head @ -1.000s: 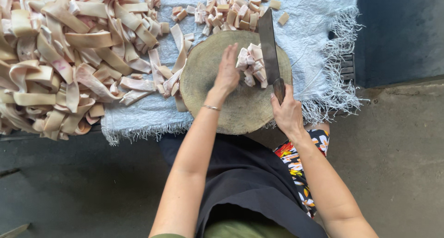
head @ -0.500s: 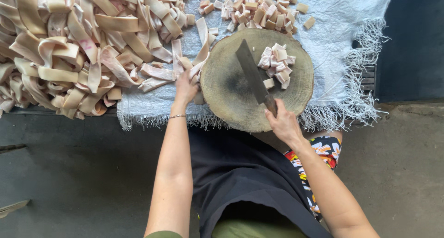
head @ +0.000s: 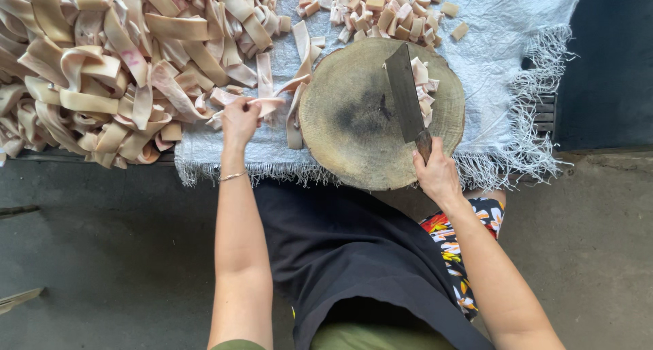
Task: The person uses a cleaver to cut strips of pale meat into small cubes on a round wooden cutting board. The cut pieces are gathered into a pile on the board while uncut strips remain on a white sack to the left.
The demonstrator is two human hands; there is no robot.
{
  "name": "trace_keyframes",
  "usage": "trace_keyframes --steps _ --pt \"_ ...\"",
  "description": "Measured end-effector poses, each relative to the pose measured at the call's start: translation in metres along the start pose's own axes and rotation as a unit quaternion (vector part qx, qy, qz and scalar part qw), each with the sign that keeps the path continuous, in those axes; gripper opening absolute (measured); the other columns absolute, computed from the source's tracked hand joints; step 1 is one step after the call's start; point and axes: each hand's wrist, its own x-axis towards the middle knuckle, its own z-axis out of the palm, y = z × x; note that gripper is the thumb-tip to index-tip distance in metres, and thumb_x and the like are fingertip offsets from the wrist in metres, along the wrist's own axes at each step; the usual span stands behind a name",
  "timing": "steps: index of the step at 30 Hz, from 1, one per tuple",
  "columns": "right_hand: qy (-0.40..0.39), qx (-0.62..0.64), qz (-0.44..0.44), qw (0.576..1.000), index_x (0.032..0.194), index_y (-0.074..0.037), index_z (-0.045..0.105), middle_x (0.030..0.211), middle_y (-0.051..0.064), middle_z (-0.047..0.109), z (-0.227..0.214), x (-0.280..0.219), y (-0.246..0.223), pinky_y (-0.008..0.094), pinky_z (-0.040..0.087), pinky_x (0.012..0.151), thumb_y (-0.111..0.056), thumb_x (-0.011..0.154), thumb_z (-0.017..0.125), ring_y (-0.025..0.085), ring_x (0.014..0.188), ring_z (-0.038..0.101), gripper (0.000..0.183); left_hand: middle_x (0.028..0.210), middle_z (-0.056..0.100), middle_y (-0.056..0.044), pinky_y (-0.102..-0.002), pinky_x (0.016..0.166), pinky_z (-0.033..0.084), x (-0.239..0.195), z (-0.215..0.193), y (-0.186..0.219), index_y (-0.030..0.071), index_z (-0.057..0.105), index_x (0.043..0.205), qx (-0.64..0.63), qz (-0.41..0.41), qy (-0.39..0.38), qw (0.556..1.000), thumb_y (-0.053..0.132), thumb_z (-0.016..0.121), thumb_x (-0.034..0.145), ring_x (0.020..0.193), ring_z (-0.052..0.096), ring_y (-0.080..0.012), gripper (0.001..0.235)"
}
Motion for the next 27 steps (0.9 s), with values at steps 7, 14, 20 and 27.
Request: trace_keyframes --steps 7,14,20,27 --pt "-0.011 0.001 0.025 1.000 0.130 -0.006 0.045 0.093 0.036 0.069 -0.003 0.000 -0.001 0.061 0.051 0.081 -0.034 0.100 0.059 0.057 0.090 0.067 0.043 0.090 0.077 -0.008 -0.024 0.062 0.062 -0.066 -0.039 0.149 0.002 0.075 0.117 -0.031 0.067 -0.085 0.994 0.017 0.066 0.095 0.071 0.072 -0.0097 0.028" --pt "0.023 -0.003 -0.005 1.000 0.129 -0.005 0.044 0.091 0.036 0.069 0.010 0.003 0.014 0.062 0.052 0.078 -0.033 0.099 0.060 0.057 0.088 0.067 0.044 0.095 0.077 -0.012 -0.024 0.060 0.062 -0.087 0.062 0.156 0.002 0.068 0.120 -0.172 0.038 -0.166 0.970 0.018 0.063 0.098 0.070 0.071 -0.0127 0.028" --pt "0.019 -0.002 -0.009 1.000 0.132 -0.004 0.044 0.090 0.035 0.069 0.014 0.002 0.017 0.062 0.051 0.076 -0.031 0.100 0.061 0.057 0.086 0.066 0.045 0.089 0.076 -0.017 -0.035 0.067 0.059 -0.093 0.140 0.067 0.000 0.067 0.114 -0.013 0.078 -0.154 0.985 0.018 0.071 0.093 0.071 0.073 -0.0198 0.028" --pt "0.014 0.025 -0.034 0.999 0.134 -0.005 0.046 0.086 0.033 0.070 -0.006 -0.009 0.001 0.059 0.054 0.072 -0.031 0.097 0.062 0.053 0.084 0.068 0.047 0.109 0.068 -0.020 -0.045 0.087 0.051 -0.094 0.149 0.068 0.003 0.073 0.109 0.190 0.300 -0.027 0.935 0.024 0.084 0.076 0.100 0.061 -0.0368 0.041"
